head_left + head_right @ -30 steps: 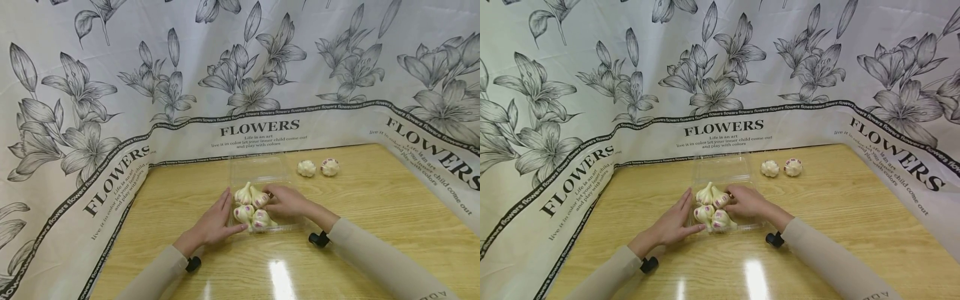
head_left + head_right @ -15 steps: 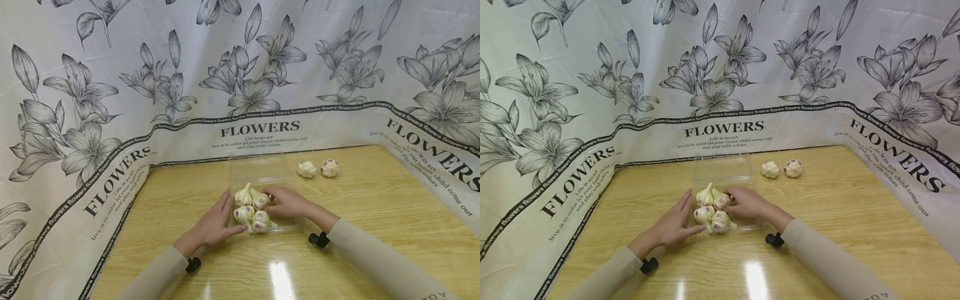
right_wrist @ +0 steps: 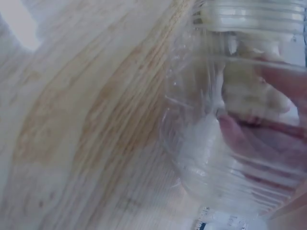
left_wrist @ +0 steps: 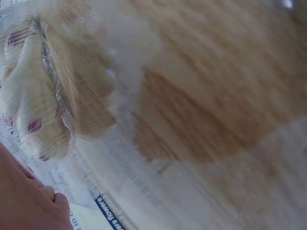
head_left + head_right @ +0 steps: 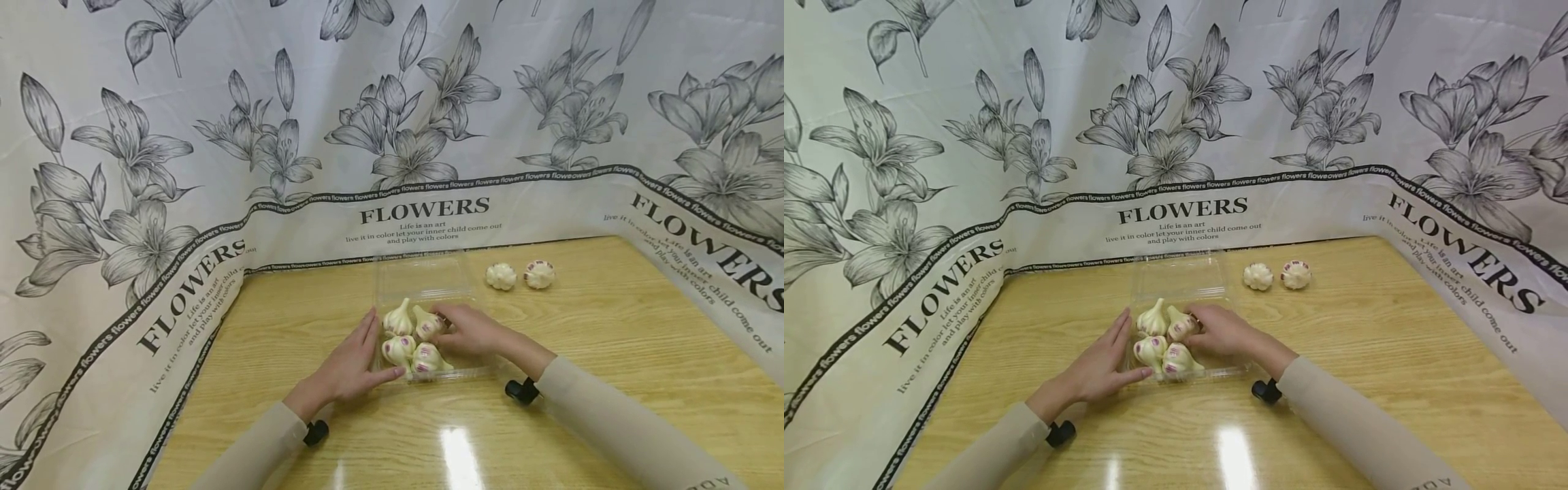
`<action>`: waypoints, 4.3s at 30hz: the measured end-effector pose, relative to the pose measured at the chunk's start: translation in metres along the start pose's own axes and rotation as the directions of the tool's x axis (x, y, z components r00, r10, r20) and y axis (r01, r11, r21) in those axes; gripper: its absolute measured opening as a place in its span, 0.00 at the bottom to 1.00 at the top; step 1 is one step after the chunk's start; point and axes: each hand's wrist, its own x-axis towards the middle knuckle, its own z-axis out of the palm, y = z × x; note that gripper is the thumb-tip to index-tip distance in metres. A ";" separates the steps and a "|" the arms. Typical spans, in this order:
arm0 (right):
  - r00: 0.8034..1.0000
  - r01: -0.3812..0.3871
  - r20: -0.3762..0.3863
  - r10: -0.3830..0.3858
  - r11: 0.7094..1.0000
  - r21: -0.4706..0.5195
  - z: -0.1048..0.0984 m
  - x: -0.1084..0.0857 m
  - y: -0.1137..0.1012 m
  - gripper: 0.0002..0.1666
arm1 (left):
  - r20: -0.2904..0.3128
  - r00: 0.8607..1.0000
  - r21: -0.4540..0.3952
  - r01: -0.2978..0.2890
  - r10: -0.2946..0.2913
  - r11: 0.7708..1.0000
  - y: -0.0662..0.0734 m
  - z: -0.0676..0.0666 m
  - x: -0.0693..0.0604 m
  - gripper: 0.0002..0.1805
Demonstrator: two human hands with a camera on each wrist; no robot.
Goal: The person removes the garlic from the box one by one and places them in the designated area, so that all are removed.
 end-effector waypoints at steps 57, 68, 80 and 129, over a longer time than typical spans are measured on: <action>0.974 -0.045 -0.223 0.035 0.998 -0.038 -0.097 -0.069 0.051 0.36 | 0.014 0.999 0.008 -0.043 0.043 0.999 0.001 -0.007 0.002 0.66; 0.964 -0.120 -0.249 0.092 0.988 -0.102 -0.125 -0.081 0.072 0.34 | 0.022 0.999 -0.004 -0.031 0.032 0.999 -0.002 -0.005 0.001 0.66; 0.930 -0.174 -0.350 0.112 0.973 -0.151 -0.158 -0.097 0.111 0.33 | 0.015 1.000 0.002 -0.027 0.027 1.000 -0.002 -0.007 0.004 0.67; 0.893 -0.412 -0.274 0.358 0.895 -0.173 -0.158 -0.103 0.200 0.39 | 0.017 0.999 -0.002 -0.041 0.041 0.999 0.003 -0.011 0.000 0.67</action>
